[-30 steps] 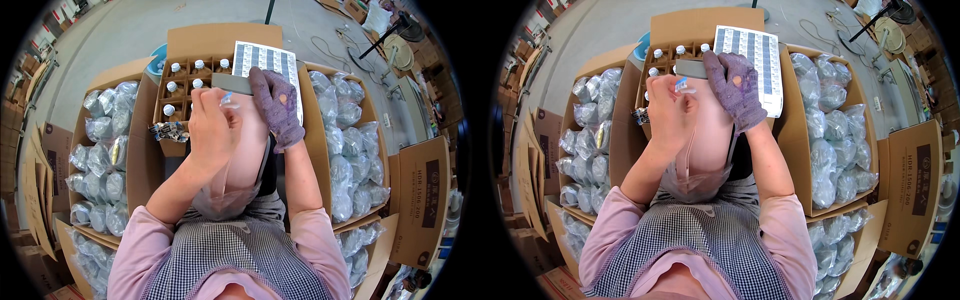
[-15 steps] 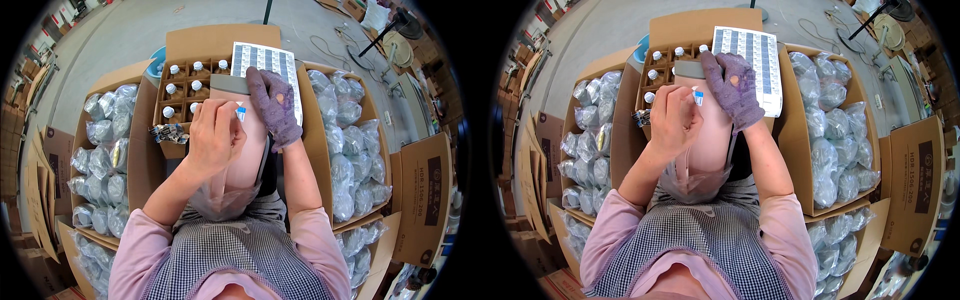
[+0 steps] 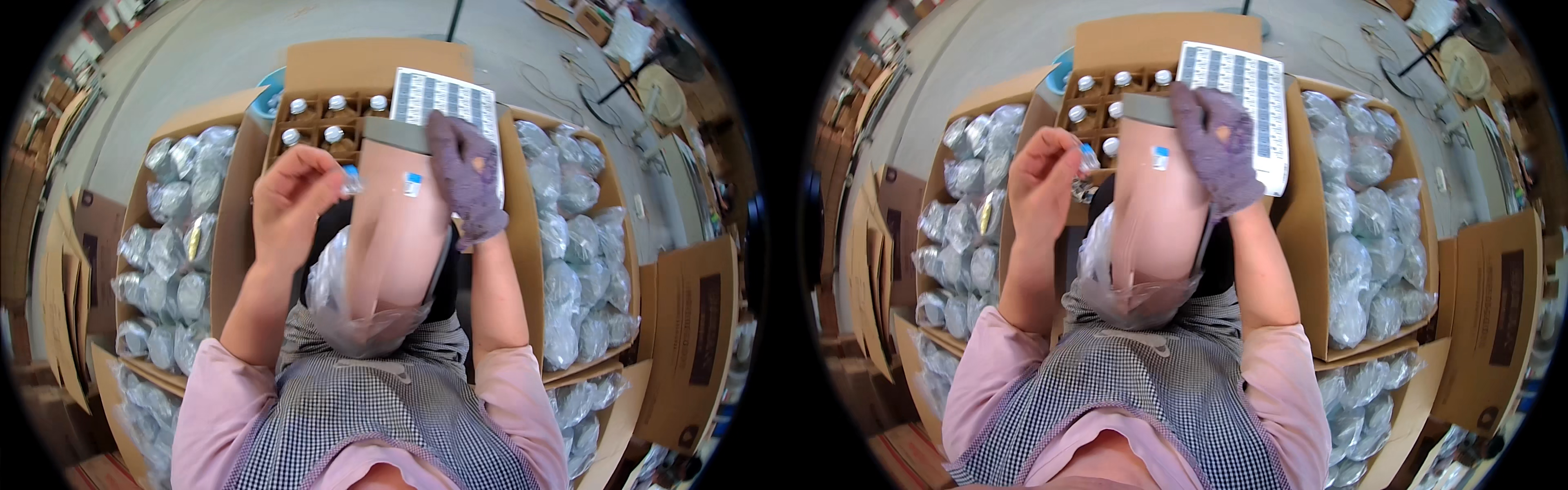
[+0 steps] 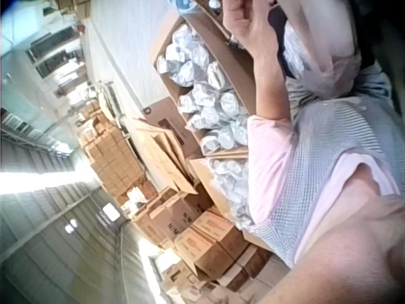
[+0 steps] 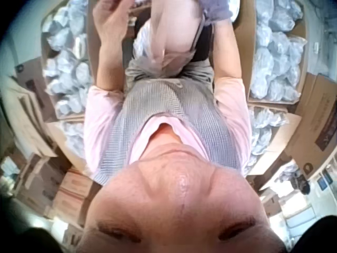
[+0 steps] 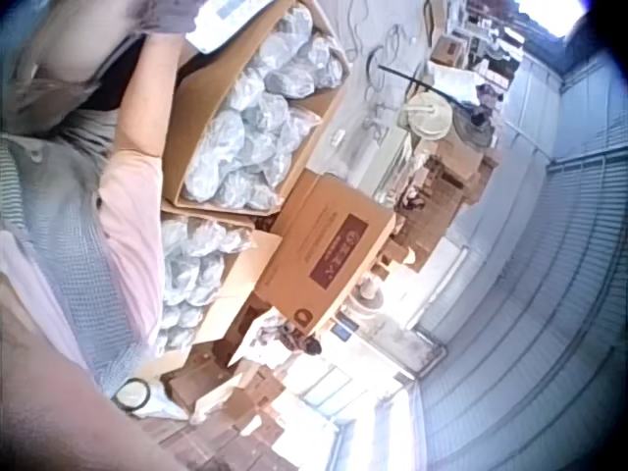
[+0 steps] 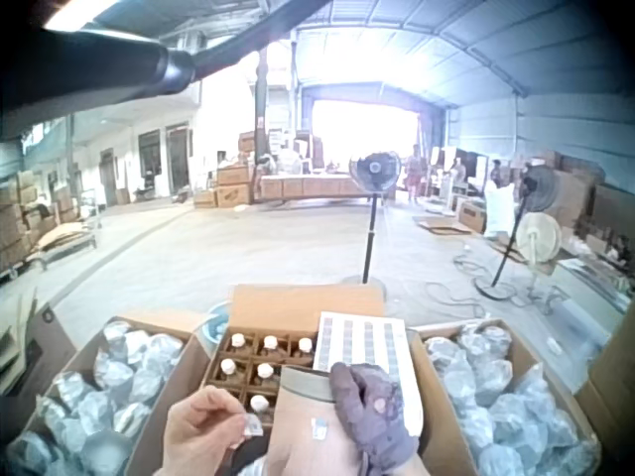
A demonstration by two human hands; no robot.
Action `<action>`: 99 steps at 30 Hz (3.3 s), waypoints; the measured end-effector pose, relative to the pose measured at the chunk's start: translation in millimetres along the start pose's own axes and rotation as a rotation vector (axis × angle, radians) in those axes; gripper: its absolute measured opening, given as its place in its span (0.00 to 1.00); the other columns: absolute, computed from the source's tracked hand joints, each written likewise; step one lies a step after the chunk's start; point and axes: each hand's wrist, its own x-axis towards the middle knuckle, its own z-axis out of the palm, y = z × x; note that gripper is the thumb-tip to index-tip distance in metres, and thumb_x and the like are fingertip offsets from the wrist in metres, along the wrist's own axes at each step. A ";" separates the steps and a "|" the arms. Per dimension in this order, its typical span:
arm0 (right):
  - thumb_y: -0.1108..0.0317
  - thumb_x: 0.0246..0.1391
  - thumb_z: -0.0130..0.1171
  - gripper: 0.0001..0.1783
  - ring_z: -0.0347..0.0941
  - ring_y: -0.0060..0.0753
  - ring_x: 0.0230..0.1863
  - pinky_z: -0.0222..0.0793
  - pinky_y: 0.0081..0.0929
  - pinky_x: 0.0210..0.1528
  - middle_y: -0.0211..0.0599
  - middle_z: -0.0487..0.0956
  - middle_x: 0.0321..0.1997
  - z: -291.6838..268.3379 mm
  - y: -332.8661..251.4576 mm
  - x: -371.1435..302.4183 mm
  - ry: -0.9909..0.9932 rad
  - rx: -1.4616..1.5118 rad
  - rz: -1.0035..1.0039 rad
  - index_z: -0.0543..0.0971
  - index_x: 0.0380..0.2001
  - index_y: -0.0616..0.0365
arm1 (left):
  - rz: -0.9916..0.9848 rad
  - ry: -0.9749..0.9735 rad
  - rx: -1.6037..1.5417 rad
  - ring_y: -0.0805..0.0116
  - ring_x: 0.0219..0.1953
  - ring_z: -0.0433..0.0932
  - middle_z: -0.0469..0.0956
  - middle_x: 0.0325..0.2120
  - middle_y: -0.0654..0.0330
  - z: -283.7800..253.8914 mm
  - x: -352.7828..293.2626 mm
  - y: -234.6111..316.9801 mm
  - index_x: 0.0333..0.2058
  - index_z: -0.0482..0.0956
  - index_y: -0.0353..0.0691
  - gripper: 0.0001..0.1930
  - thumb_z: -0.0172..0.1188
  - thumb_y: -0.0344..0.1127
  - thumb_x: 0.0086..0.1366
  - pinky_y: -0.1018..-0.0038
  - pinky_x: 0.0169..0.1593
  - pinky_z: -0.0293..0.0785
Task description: The person assembles pink pitchers by inserting a metal filter into the lid, placing the lid on the pitcher, and attaching a label. The person repeats this process for multiple units in a warehouse setting.
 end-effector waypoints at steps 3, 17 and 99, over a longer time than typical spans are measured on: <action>0.58 0.62 0.54 0.19 0.70 0.38 0.29 0.65 0.33 0.36 0.46 0.74 0.24 -8.7 -2.3 -6.8 0.062 0.038 0.053 0.79 0.30 0.66 | -0.053 0.090 0.366 0.85 0.29 0.72 0.76 0.26 0.70 -64.6 18.5 -14.2 0.32 0.79 0.36 0.02 0.62 0.27 0.63 0.86 0.33 0.66; 0.59 0.63 0.53 0.20 0.69 0.25 0.36 0.67 0.28 0.43 0.40 0.79 0.31 2.6 2.3 2.2 0.011 -0.050 0.218 0.79 0.39 0.70 | -0.023 -0.010 1.267 0.54 0.35 0.79 0.78 0.30 0.53 -219.5 11.9 -235.0 0.34 0.76 0.38 0.15 0.72 0.28 0.49 0.61 0.42 0.75; 0.69 0.47 0.59 0.17 0.73 0.41 0.29 0.67 0.38 0.33 0.36 0.74 0.28 3.4 15.7 4.5 -0.018 -0.446 -0.591 0.77 0.44 0.53 | 0.540 -0.746 0.895 0.58 0.35 0.72 0.70 0.31 0.57 17.9 61.0 1.7 0.33 0.75 0.35 0.05 0.60 0.26 0.58 0.66 0.38 0.71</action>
